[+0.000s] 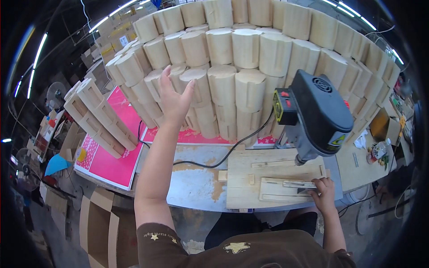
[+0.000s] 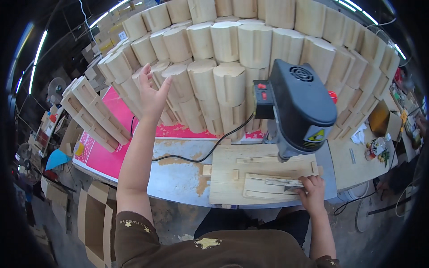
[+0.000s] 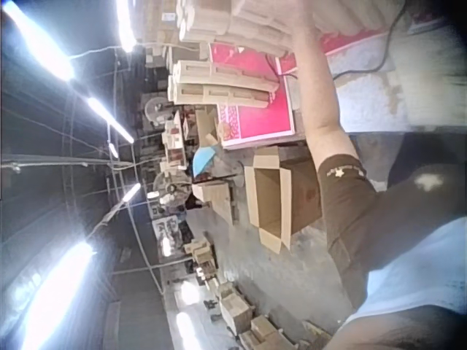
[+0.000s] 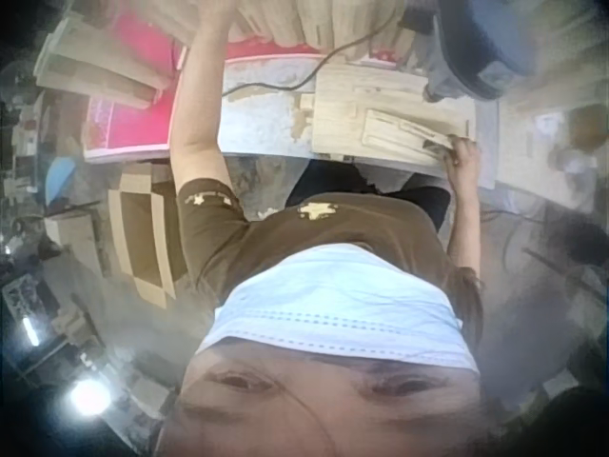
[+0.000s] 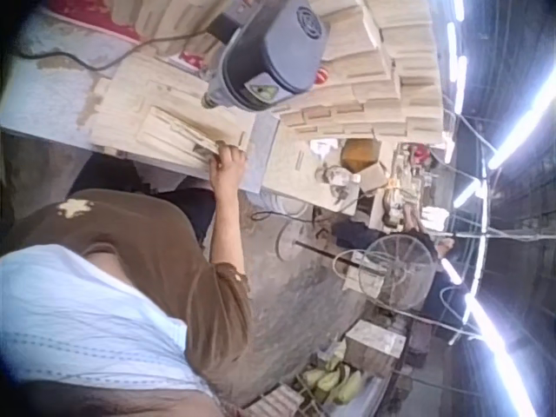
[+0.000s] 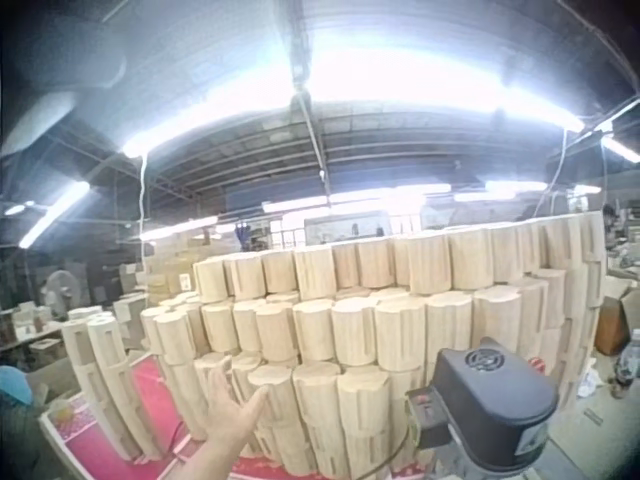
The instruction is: Operating a drill press to bore holes into cylindrical wooden components for furniture manufacturing.
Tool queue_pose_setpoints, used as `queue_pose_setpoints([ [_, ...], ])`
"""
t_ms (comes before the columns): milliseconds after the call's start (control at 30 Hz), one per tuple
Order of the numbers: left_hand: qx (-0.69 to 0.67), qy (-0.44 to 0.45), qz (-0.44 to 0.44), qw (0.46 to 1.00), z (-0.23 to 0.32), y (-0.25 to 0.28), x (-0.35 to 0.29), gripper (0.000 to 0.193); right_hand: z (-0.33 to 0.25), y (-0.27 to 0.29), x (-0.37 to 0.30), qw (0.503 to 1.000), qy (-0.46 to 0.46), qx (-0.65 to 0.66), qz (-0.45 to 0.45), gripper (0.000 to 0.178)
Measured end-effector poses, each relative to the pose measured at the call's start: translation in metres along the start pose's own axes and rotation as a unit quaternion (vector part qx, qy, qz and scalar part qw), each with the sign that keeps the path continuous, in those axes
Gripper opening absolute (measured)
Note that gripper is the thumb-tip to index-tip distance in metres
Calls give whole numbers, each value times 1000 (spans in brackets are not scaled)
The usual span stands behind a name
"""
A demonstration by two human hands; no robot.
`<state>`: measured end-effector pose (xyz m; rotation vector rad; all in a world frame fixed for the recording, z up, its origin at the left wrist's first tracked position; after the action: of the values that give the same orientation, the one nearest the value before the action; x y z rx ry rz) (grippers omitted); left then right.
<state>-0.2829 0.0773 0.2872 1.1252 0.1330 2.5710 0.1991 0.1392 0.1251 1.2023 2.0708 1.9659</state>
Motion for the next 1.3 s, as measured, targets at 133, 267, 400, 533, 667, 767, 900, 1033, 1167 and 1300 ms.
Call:
queue_pose_setpoints([
  [133, 11, 70, -4, 997, 7, -18, 4, 75, 4, 0, -7, 1000, -7, 0, 2, 41],
  [267, 27, 128, 24, 991, -74, -33, -5, 81, -1, 3, -2, 1000, 9, 8, 16, 39],
  [400, -41, 238, -55, 969, -92, -59, -27, 87, 1, 3, -3, 1000, 11, 16, 19, 38],
  [533, -130, 229, -62, 963, -95, -65, -24, 84, 1, 4, -1, 999, 23, 17, 20, 38],
  [667, -137, 258, -84, 953, -97, -62, -24, 77, 3, 3, 0, 999, 28, 11, 28, 39],
  [767, -215, 250, -60, 942, -100, -54, -28, 62, 3, 2, -1, 999, 34, 7, 28, 40],
  [900, -268, 181, 63, 944, -106, -12, -44, 48, 3, 0, -3, 999, 43, 13, 28, 39],
  [1033, -397, 263, -7, 879, -62, 27, -105, 36, 6, 0, -7, 999, 41, 18, 21, 38],
  [1167, -347, 311, -113, 878, -33, 36, -177, 38, 7, -1, -7, 999, 43, 26, 10, 37],
  [1300, -207, 371, -294, 856, 16, 5, -244, 50, 10, -2, -5, 998, 57, 25, 9, 36],
])
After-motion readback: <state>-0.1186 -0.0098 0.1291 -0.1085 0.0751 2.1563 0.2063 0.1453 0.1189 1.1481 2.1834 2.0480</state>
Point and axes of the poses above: each hand's wrist, its own x-axis towards the middle knuckle, its own y-axis out of the back of the hand, z = x × y, the point moved 8 cm from there along x, towards the middle knuckle, and after that the axes turned 10 degrees about y, right-handed, at the moved point
